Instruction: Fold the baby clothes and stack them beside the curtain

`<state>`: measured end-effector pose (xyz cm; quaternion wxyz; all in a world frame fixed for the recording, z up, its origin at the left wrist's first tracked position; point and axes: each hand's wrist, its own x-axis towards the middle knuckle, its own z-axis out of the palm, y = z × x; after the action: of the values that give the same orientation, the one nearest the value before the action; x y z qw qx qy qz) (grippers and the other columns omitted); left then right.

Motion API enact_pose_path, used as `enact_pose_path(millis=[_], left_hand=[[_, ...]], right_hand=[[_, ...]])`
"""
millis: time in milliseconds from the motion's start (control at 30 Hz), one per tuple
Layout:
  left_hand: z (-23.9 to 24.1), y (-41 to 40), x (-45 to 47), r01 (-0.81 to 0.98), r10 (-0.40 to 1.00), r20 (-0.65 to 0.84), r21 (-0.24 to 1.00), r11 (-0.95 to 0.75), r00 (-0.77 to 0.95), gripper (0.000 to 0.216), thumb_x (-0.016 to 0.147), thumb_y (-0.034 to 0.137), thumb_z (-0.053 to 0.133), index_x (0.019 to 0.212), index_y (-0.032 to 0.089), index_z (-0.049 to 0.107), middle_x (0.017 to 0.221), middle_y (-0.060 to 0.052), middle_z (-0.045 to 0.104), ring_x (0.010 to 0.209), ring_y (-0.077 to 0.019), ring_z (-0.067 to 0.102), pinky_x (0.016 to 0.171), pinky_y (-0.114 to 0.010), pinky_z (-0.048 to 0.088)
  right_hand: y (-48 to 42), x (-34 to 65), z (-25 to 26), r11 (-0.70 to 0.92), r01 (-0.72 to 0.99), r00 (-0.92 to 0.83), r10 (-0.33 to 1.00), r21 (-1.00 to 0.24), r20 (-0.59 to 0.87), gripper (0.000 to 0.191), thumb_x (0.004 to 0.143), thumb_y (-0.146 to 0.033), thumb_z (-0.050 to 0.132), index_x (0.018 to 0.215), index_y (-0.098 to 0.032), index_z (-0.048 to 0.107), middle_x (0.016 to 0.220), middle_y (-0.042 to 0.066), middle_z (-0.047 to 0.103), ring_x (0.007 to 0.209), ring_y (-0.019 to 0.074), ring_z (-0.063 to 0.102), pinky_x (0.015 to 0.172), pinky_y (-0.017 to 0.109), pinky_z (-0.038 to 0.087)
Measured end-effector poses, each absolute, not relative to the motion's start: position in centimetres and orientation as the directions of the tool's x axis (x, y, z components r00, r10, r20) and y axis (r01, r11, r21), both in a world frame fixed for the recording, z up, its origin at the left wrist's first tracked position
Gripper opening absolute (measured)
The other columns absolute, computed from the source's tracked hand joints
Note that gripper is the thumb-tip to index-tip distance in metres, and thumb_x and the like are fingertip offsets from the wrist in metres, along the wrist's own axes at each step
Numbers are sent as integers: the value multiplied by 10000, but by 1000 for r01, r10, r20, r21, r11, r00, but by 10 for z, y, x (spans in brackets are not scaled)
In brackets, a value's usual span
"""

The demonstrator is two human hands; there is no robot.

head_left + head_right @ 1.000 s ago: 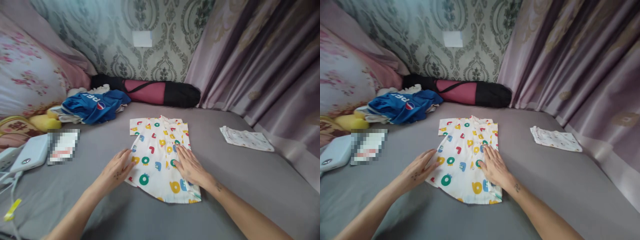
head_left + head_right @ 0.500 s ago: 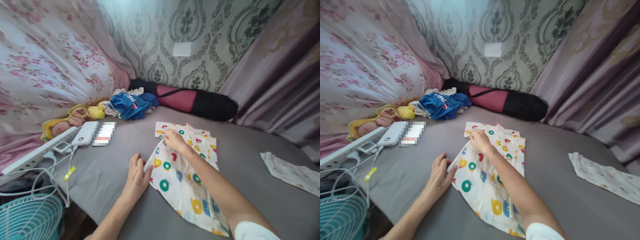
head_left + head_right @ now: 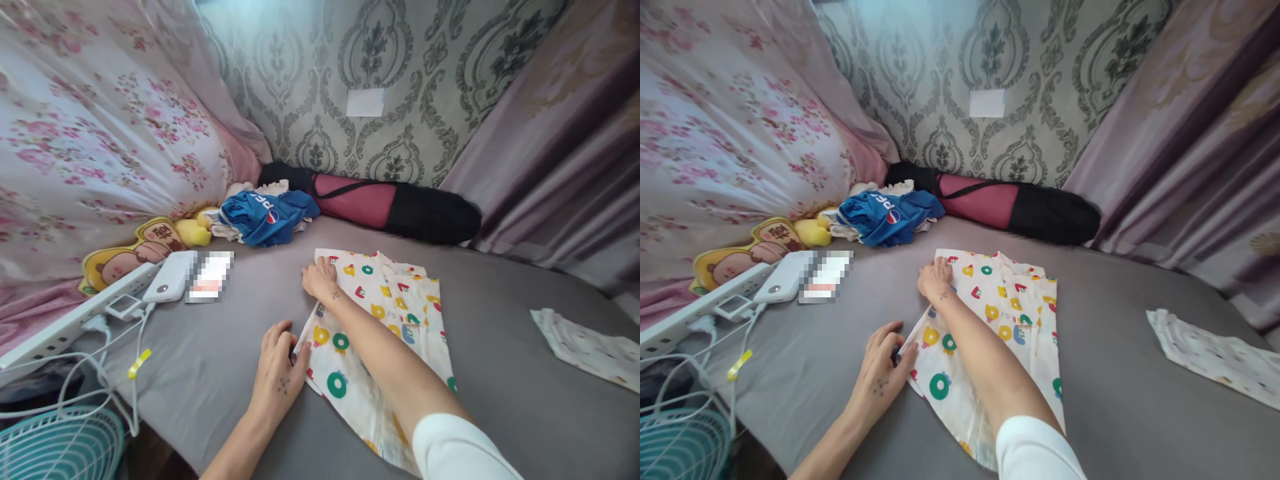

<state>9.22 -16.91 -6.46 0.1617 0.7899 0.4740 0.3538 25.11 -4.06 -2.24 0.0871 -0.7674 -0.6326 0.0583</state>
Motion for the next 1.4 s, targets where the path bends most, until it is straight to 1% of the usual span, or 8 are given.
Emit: enact_pose_path(millis=[267,500,600,700,800,933,1067,1400], left_hand=[[-64,-167,89,637,872,372,597,-488,319,201,872,359,513,750,202,530,1156,-147,596,1138,-296,532,915,-490,477],[-60,-166,88,595,838,412,591,-544,357,214,888,379,509,788,206,587,1094,-121,639,1090,-277,566,909,-462,484],[-56,-167,89,565,830,419,608,-557,368,227,895,393,501,801,209,596,1036,-110,665,1056,-269,591,909,-453,485],[-51,-170,90,546,846,382,647,-532,372,237,902,410,490,844,211,604,1058,-106,666,1015,-251,619,851,-400,519],[-44,-174,91,496,835,360,679,-541,417,225,919,391,465,889,212,598,1074,-101,656,950,-213,638,787,-328,536],[-31,-182,98,435,790,357,686,-584,498,190,938,334,435,916,217,584,933,-71,651,811,-169,625,682,-258,525],[-22,-194,110,418,745,345,660,-625,571,159,937,280,435,969,224,581,882,-55,621,759,-159,607,610,-231,513],[-33,-213,138,302,500,365,479,-824,785,252,933,162,377,1013,224,607,980,-91,643,842,-194,613,744,-332,539]], right_hand=[[-32,253,-23,-207,950,221,975,-235,32,420,918,-302,440,1187,-24,605,1233,259,560,1174,346,456,946,442,369],[-35,296,-20,-319,682,464,884,-659,53,384,804,-362,631,1120,-145,634,1155,141,654,1122,257,572,947,330,409],[-42,315,-21,-248,399,612,789,-882,55,303,739,-214,642,1040,-183,644,1077,74,695,1051,210,613,926,305,440],[-51,332,-18,-170,172,679,734,-970,-9,290,744,-181,601,1033,-171,619,985,54,714,909,172,664,798,264,508],[-65,351,-11,-56,-71,711,697,-996,-90,317,733,-137,607,1049,-160,589,894,41,717,790,152,681,686,239,533],[-90,381,-5,137,-436,659,721,-889,-212,252,671,-34,622,882,-173,614,718,-5,699,679,144,671,626,233,539],[-112,407,-10,149,-485,632,741,-862,-227,238,652,-3,631,825,-166,629,697,4,706,661,148,669,609,235,543],[-140,437,-27,6,-440,697,633,-898,-337,66,755,-104,628,783,-157,600,590,16,665,529,144,627,503,233,523]])
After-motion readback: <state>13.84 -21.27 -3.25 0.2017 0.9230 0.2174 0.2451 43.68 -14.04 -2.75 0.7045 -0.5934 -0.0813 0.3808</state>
